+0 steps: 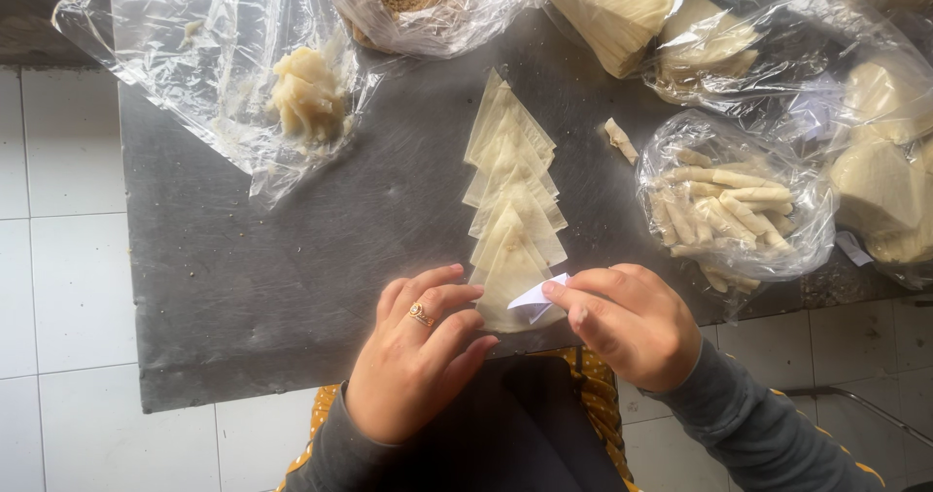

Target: The person places a small amount of granular filling onto a triangular wrapper and folds it into a sealed packet. The person repeats this process for several wrappers, stacking the finished packets on the table.

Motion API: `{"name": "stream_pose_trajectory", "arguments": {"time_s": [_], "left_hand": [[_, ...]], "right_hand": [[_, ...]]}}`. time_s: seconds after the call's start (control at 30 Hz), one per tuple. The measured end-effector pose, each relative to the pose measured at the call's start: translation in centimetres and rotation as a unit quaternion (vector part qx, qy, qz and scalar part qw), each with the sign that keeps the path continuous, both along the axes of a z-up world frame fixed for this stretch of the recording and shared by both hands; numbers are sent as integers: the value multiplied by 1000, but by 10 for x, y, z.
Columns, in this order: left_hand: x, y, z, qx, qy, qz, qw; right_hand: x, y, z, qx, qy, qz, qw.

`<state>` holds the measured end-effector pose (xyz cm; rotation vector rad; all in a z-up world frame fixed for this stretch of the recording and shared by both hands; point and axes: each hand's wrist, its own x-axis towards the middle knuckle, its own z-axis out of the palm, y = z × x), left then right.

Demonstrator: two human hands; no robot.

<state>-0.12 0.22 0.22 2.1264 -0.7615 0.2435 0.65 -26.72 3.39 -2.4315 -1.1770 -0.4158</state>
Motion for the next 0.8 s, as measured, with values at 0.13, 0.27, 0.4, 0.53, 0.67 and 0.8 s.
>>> {"name": "stream_pose_trajectory", "arguments": {"time_s": [0.13,0.27,0.4,0.53,0.67,0.8], "left_hand": [[-4,-5,-2,24,-11,44,999],[-6,-8,-5,31,-13,59,998],[-6,-11,-7,26,-11,54,998],[-4,-13,-8,26,-8,40,999],[-3,-15,-7,23,-4,36,999],[-1,-18,-4,23,4,22,999]], "right_hand": [[0,-2,4,-43,-53,41,997],[0,-2,7,-89,-103,68,988],[0,-2,8,-111,-149,88,979],[0,-2,6,-116,-173,109,972],[-3,-4,3,-85,-159,94,979],[-4,-10,0,-35,-125,55,990]]}}
